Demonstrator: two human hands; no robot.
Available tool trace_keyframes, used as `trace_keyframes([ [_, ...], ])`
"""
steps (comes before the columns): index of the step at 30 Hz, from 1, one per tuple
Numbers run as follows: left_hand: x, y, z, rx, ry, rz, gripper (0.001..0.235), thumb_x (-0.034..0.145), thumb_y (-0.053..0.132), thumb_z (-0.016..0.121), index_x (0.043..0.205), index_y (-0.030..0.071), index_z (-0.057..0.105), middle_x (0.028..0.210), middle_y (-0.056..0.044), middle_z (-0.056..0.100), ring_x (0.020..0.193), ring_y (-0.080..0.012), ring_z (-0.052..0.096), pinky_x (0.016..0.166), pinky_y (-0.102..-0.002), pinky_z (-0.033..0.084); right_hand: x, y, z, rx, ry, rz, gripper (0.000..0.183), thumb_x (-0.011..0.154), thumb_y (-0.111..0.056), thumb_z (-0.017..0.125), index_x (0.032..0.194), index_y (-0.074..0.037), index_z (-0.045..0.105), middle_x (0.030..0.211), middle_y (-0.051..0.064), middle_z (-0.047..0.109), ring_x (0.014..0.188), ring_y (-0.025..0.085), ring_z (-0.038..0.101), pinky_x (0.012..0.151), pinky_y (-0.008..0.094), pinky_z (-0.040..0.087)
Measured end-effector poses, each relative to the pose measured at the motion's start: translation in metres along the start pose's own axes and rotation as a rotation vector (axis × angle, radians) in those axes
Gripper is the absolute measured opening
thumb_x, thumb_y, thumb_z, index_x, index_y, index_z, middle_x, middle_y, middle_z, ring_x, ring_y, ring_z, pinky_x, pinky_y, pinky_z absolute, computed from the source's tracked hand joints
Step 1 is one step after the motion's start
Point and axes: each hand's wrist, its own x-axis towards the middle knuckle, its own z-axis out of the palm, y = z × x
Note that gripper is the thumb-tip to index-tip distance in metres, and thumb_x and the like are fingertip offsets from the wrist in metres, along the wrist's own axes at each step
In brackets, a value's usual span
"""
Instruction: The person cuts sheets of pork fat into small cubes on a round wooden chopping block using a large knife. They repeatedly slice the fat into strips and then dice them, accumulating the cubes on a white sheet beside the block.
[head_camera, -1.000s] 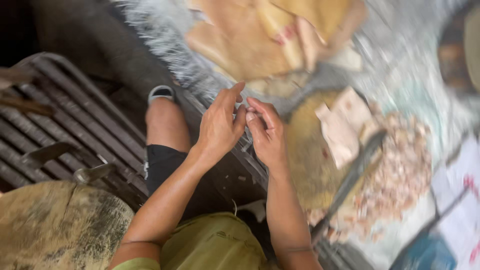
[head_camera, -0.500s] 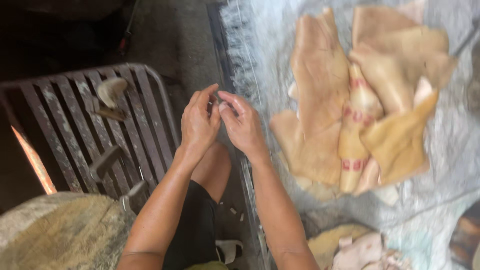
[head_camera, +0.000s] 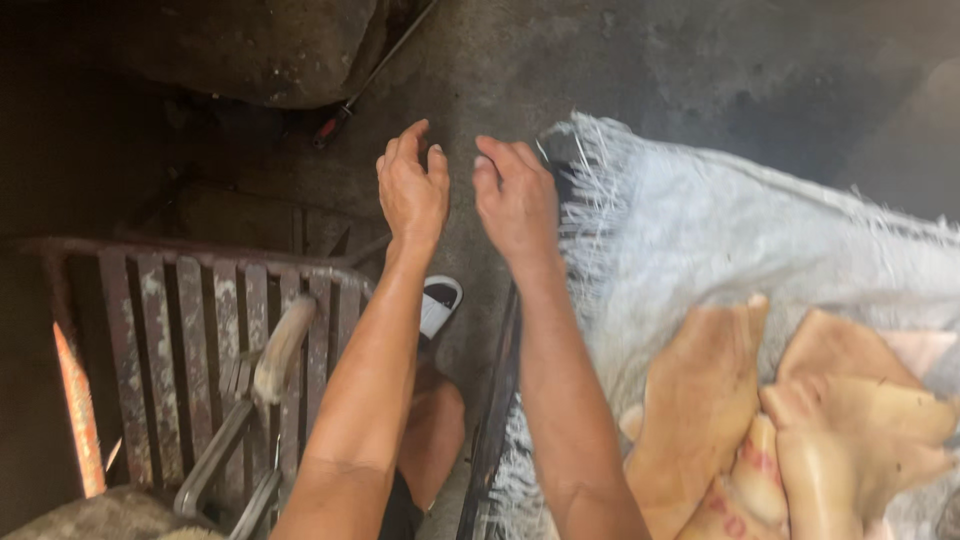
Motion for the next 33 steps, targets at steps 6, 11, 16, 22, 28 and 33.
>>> trace_keyframes([
  [6,0.062,-0.083,0.061,0.079,0.017,-0.148,0.037,0.094,0.019,0.066,0.13,0.013,0.069,0.129,-0.012,0.07,0.118,-0.0362,0.06,0.101,-0.046,0.05,0.047,0.057,0.146,0.156,-0.054,0.326,0.034,0.09,-0.017,0.069,0.122,-0.005,0.07,0.112,0.018,0.069,0.094,0.029,0.071,0.083,0.039,0.057],
  [11,0.107,-0.197,0.103,0.38,-0.132,-0.434,0.041,0.088,0.032,0.069,0.128,0.02,0.071,0.125,-0.014,0.069,0.124,-0.0404,0.054,0.103,-0.051,0.044,0.039,0.109,0.222,0.22,-0.109,0.464,0.037,0.089,-0.016,0.067,0.124,-0.007,0.072,0.114,0.016,0.07,0.096,0.028,0.07,0.085,0.038,0.056],
  [16,0.124,-0.311,0.139,0.478,-0.2,-0.414,0.039,0.103,0.039,0.056,0.135,0.02,0.068,0.135,-0.015,0.067,0.132,-0.0382,0.054,0.117,-0.052,0.038,0.05,0.139,0.278,0.251,-0.156,0.59,0.04,0.09,-0.016,0.068,0.129,-0.008,0.069,0.117,0.019,0.074,0.105,0.029,0.072,0.092,0.037,0.055],
  [22,0.162,-0.39,0.176,0.441,-0.254,-0.173,0.041,0.102,0.037,0.056,0.135,0.015,0.066,0.136,-0.017,0.065,0.132,-0.038,0.055,0.116,-0.051,0.04,0.053,0.149,0.311,0.276,-0.162,0.527,0.038,0.088,-0.016,0.07,0.125,-0.005,0.071,0.11,0.018,0.077,0.1,0.027,0.075,0.09,0.037,0.056],
  [28,0.191,-0.41,0.167,0.568,-0.275,-0.057,0.043,0.101,0.035,0.055,0.135,0.01,0.063,0.138,-0.019,0.063,0.133,-0.0378,0.056,0.115,-0.051,0.042,0.053,0.155,0.301,0.449,-0.231,0.791,0.039,0.09,-0.014,0.062,0.127,-0.005,0.07,0.084,0.01,0.074,0.063,0.015,0.065,0.059,0.032,0.056],
  [33,0.19,-0.399,0.175,0.703,-0.384,-0.043,0.045,0.1,0.034,0.055,0.136,0.006,0.06,0.139,-0.021,0.062,0.134,-0.0376,0.056,0.114,-0.05,0.043,0.047,0.188,0.309,0.389,-0.138,0.673,0.038,0.09,-0.014,0.066,0.127,-0.003,0.069,0.088,0.009,0.075,0.069,0.013,0.066,0.063,0.031,0.055],
])
